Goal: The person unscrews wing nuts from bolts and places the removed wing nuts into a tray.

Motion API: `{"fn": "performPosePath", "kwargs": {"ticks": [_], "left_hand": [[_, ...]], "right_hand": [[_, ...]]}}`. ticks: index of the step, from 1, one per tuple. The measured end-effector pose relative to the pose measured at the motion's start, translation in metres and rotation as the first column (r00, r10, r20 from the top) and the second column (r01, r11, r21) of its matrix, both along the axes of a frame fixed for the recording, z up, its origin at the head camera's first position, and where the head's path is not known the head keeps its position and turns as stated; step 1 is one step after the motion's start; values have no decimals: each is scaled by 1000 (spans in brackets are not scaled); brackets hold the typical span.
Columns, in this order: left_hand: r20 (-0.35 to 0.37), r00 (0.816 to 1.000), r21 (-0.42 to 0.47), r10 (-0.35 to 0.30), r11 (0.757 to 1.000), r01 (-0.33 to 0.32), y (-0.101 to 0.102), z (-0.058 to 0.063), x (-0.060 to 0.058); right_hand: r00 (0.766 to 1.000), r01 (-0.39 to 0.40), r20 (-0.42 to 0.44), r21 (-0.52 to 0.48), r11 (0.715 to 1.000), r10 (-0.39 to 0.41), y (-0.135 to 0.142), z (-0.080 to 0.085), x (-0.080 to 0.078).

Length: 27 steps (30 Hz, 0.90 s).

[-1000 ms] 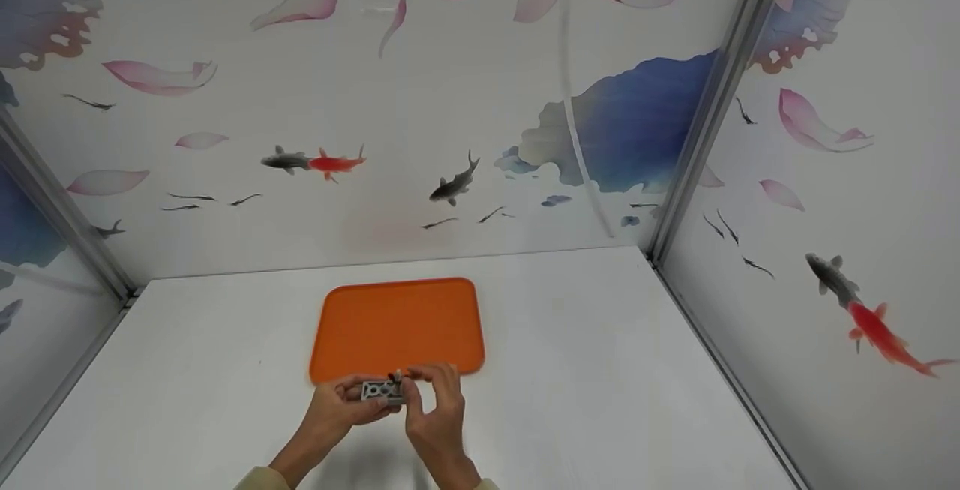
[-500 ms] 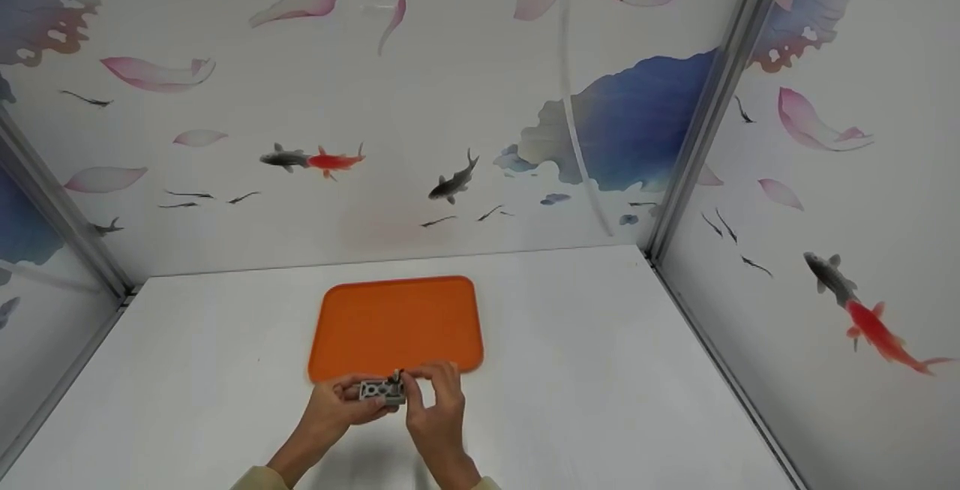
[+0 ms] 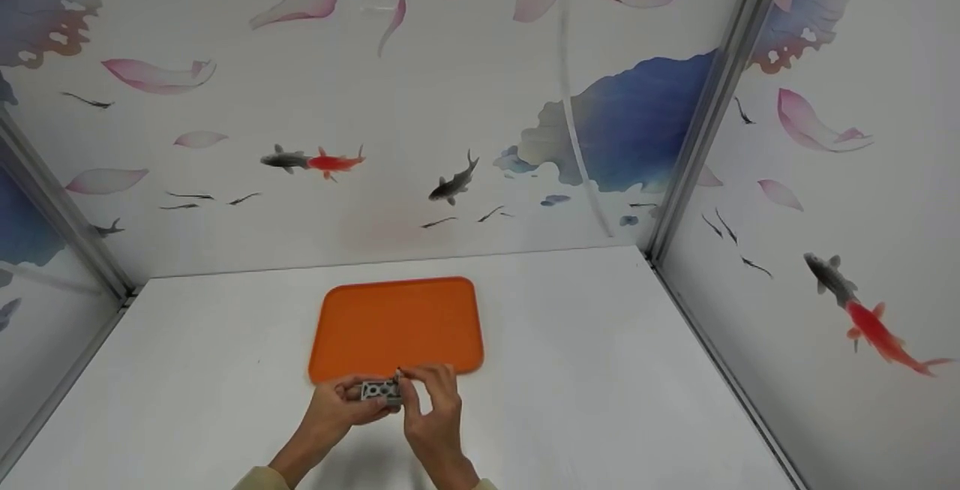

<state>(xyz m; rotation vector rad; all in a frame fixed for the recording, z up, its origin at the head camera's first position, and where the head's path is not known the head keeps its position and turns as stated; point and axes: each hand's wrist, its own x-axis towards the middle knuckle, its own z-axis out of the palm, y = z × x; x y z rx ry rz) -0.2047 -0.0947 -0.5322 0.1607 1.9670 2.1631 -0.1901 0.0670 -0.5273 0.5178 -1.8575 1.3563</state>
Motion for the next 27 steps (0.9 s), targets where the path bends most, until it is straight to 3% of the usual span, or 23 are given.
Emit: {"fn": "performPosePath", "kwargs": {"ticks": [27], "left_hand": [[-10,1000,7,-7,1000,7,2,-2,-1]], "right_hand": [[1000,1,-13,-15,1000,-1,0,-1,-2]]}}
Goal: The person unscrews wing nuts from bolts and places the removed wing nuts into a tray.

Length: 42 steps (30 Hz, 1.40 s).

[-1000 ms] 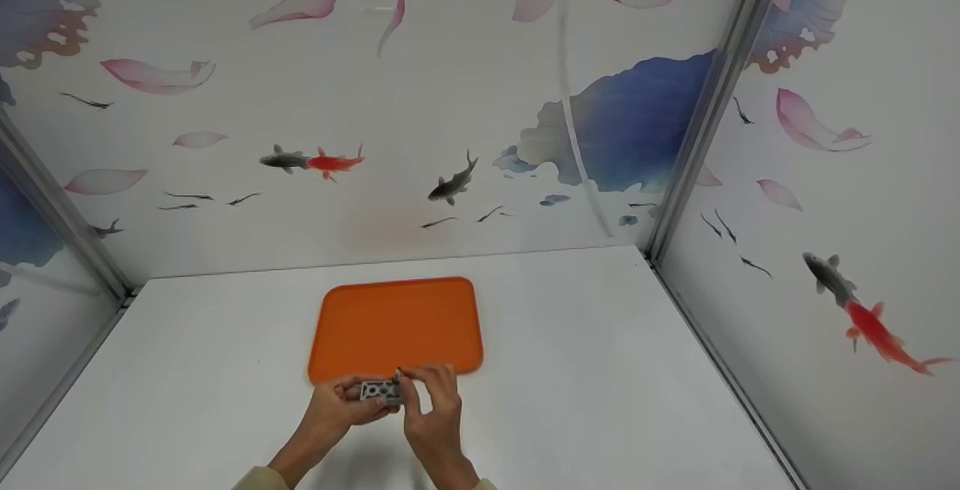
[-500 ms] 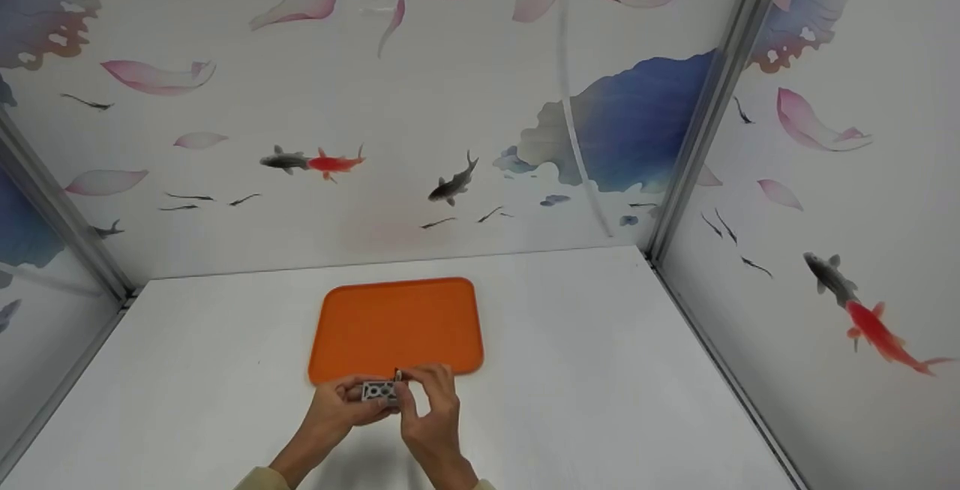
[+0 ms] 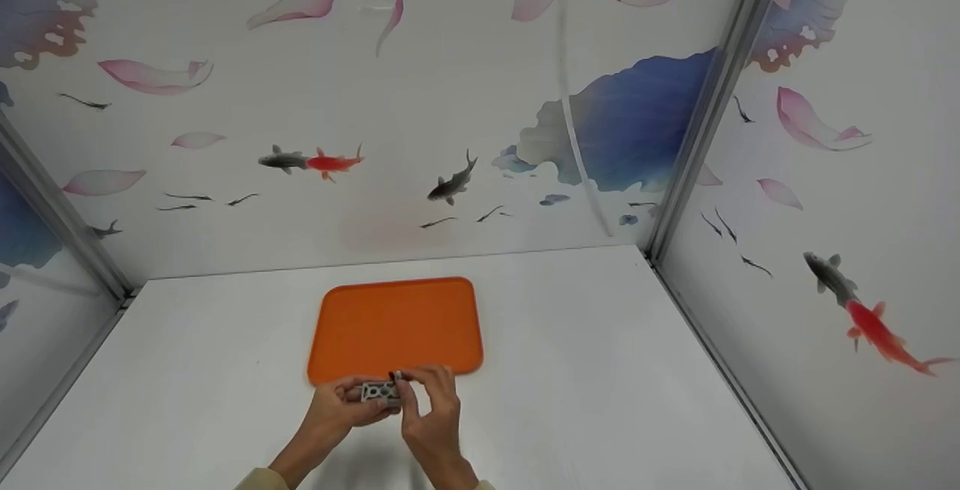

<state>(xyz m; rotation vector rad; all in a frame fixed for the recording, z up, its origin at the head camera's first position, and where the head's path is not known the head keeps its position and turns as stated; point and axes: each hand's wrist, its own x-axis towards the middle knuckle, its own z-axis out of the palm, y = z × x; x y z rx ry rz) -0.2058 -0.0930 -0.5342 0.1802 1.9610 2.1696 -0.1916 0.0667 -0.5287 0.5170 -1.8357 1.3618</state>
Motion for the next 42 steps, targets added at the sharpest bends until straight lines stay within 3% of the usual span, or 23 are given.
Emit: {"fn": "performPosePath", "kwargs": {"ticks": [5,14,42], "left_hand": [[-2,1000,17,-2,1000,2,-2,0,0],[22,1000,12,4,1000,-4,-3,1,0],[11,1000,-7,6,1000,-6,-3,0,1]], "right_hand": [[1000,11,25,-1,1000,-11,1,-5,-3],[999,24,44,-15,1000,-23,5,-32,-19],[999,-6,47,8,1000,5,6,-35,-15]]}}
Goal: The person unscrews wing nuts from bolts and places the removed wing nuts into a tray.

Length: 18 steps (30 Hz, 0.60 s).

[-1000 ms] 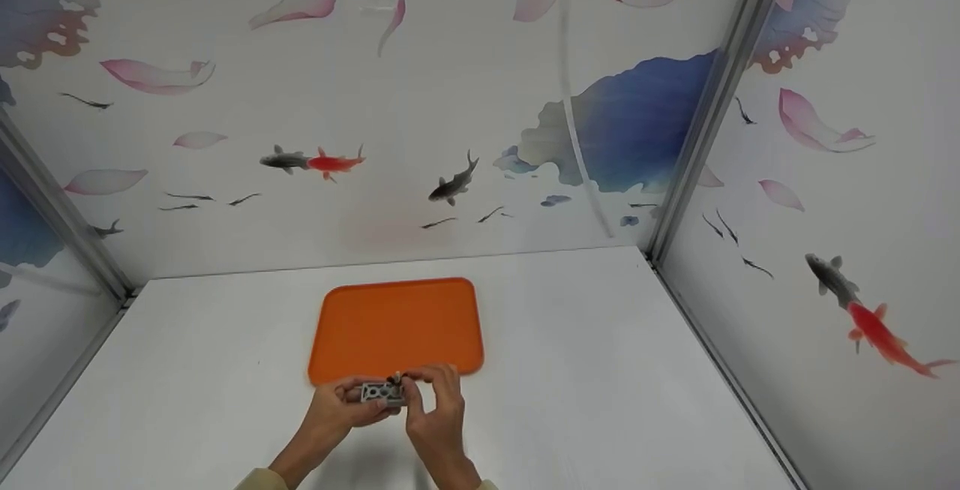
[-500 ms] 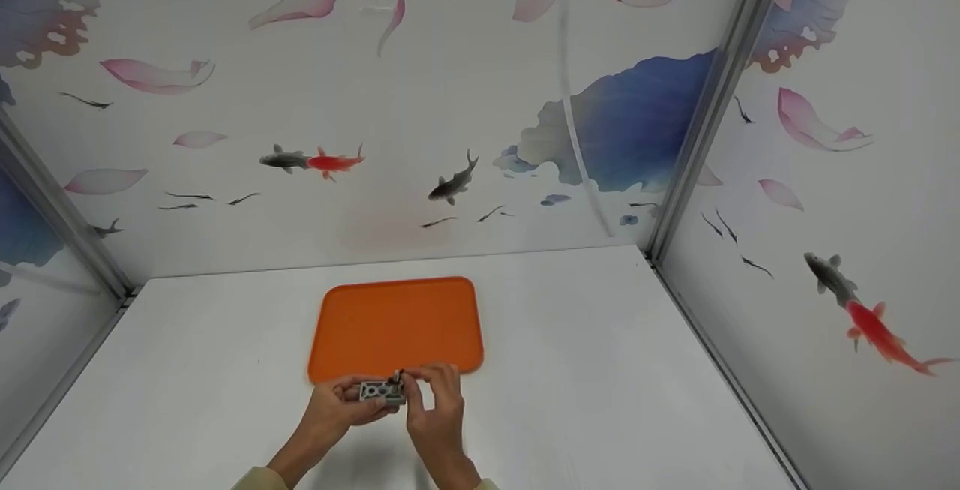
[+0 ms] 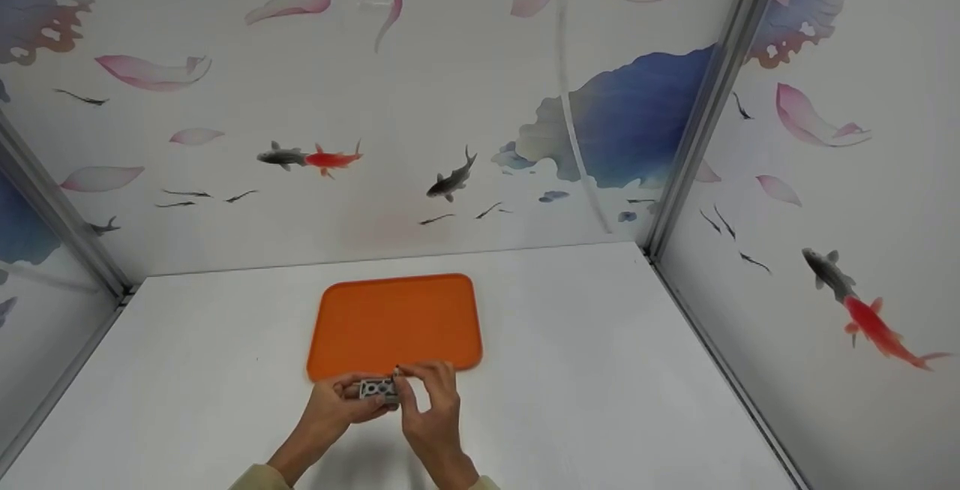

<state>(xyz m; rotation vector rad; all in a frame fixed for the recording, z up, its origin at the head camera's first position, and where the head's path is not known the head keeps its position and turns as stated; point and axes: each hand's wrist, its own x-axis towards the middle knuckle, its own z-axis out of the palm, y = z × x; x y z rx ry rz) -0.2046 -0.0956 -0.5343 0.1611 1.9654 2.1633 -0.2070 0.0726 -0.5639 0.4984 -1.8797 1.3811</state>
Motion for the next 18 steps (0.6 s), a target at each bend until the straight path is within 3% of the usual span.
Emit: {"fn": "performPosePath", "kwargs": {"ticks": [10,18], "left_hand": [[-6,1000,4,8,1000,-8,-1,-1,-1],[-8,1000,2,8,1000,-8,0,2,0]], "right_hand": [[999,-32,17,-5,999,32,-2,3,1],[999,-43,-23,12,999,43,-3,5,1]]}}
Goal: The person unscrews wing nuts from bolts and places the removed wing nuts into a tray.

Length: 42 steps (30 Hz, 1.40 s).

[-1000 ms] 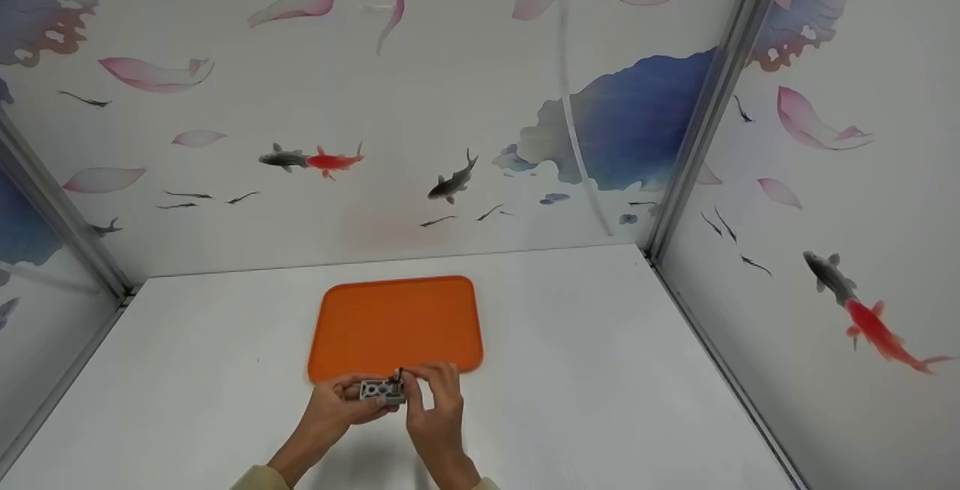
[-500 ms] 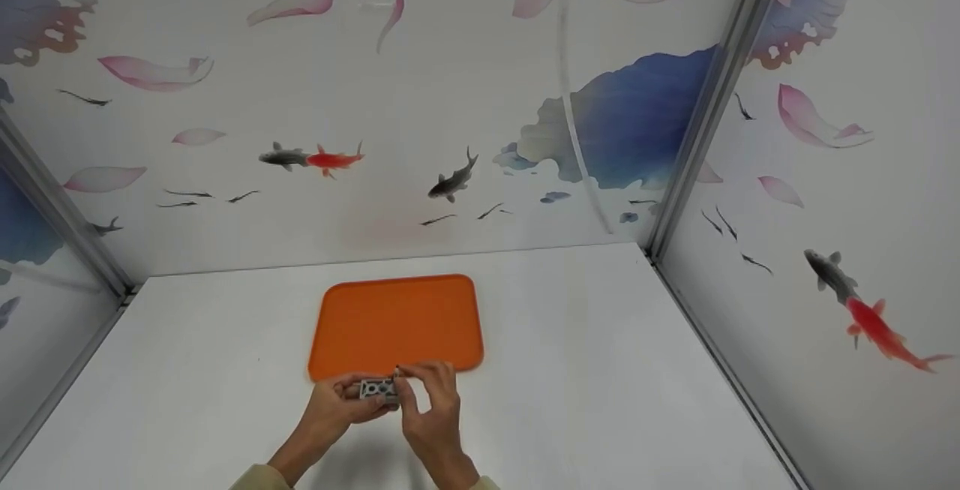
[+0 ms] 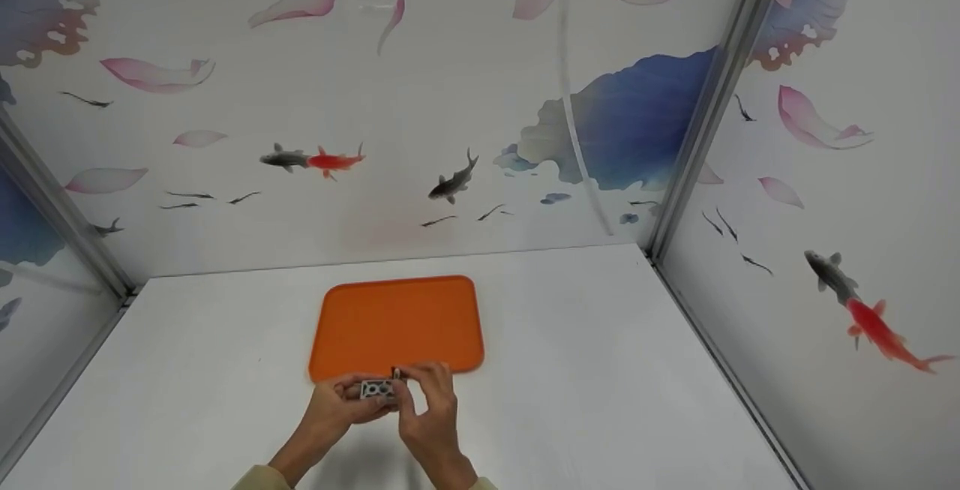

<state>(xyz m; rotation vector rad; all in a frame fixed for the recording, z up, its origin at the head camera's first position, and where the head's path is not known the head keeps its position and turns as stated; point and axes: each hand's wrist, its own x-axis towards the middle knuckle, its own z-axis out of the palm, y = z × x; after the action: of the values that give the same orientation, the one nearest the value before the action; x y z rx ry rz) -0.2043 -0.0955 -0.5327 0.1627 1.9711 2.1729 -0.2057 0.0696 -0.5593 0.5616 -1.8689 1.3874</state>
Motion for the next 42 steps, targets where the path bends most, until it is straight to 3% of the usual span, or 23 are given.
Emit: {"fn": "performPosePath", "kwargs": {"ticks": [8,18,23,34,38,42], "left_hand": [[-4,1000,48,-20,999,20,-1,0,0],[2,1000,27,-11,1000,11,-1,1,0],[6,1000,39,-10,999,10,-1,0,0],[-1,1000,46,-12,999,12,0,-1,-1],[-6,1000,36,-10,999,10,0,-3,-1],[-3,1000,12,-3,1000,3,0,-4,-1]], "right_hand": [[1000,18,-2,-9,1000,-18,2,1,-1],[996,84,33,-31,996,-83,3,0,-4],[995,98,-7,-24,995,-98,4,-3,-6],[997,76,-24,-12,997,-76,5,-2,-6],[999,46,26,-11,999,-46,5,-4,-2],[999,28,16,-6,1000,-28,3,-6,-1]]}}
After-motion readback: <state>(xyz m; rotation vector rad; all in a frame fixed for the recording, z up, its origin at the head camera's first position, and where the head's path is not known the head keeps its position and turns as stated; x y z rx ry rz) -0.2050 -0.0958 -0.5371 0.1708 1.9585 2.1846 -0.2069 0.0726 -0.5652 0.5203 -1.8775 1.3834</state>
